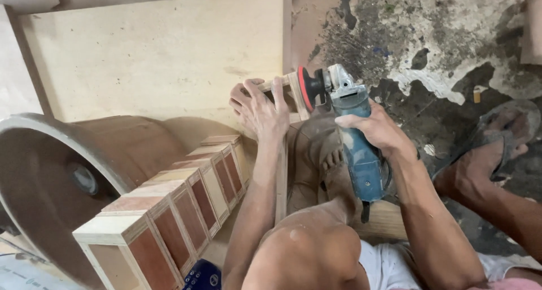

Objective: The person sits on the floor and uses an angle grinder with a sanding disc to smooth the edges of small wooden boxes. They handle each box one at a time, rotating it to sand multiple sides before setting it aside.

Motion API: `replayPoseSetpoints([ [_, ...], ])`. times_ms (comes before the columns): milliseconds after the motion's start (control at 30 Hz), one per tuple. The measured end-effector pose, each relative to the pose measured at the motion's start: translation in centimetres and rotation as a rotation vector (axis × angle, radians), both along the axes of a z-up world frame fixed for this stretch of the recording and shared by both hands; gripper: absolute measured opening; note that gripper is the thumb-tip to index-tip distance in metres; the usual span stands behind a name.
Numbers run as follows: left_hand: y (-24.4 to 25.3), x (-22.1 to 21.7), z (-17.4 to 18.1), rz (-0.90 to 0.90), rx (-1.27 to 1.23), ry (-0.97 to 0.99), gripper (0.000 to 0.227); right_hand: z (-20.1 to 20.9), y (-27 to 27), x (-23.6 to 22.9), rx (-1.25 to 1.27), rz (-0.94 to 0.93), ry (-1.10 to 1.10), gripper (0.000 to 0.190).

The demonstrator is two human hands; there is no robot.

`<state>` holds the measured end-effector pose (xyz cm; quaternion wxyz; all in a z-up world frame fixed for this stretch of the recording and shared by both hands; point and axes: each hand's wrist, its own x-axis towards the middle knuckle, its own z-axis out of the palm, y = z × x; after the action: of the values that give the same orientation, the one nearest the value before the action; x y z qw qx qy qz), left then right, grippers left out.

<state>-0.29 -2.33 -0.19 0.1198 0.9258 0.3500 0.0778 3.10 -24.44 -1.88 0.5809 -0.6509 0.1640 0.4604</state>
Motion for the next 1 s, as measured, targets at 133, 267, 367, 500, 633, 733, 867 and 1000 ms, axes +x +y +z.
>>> replayPoseSetpoints([
  [133,0.2,-0.1,-0.6,-0.02,0.033,0.007,0.048,2.9,1.7,1.5,-0.048,0.028,0.012,0.054],
  [267,0.2,0.0,-0.2,-0.011,-0.027,0.049,0.05,1.3,2.2,3.7,-0.069,0.087,0.008,0.057],
  [367,-0.4,-0.5,0.3,-0.014,-0.05,0.077,0.055,0.0,1.8,3.4,-0.076,0.096,-0.005,0.065],
  [500,-2.6,1.3,5.5,0.052,-0.091,0.217,0.082,2.2,-1.0,2.6,-0.145,0.014,-0.076,0.061],
  [633,-5.5,1.1,4.9,-0.054,-0.035,0.099,0.077,3.9,-6.2,1.0,-0.111,-0.029,-0.118,0.065],
  [733,-6.5,1.5,5.0,-0.103,-0.019,0.302,0.093,4.7,-5.8,0.2,-0.16,-0.123,-0.14,0.069],
  [867,-7.6,2.7,7.4,0.02,0.032,0.361,0.083,3.2,-7.4,-0.7,-0.234,-0.147,-0.142,0.073],
  [1000,-4.5,4.1,3.5,0.12,0.058,0.363,0.077,4.7,-7.5,-0.5,-0.176,-0.212,-0.109,0.071],
])
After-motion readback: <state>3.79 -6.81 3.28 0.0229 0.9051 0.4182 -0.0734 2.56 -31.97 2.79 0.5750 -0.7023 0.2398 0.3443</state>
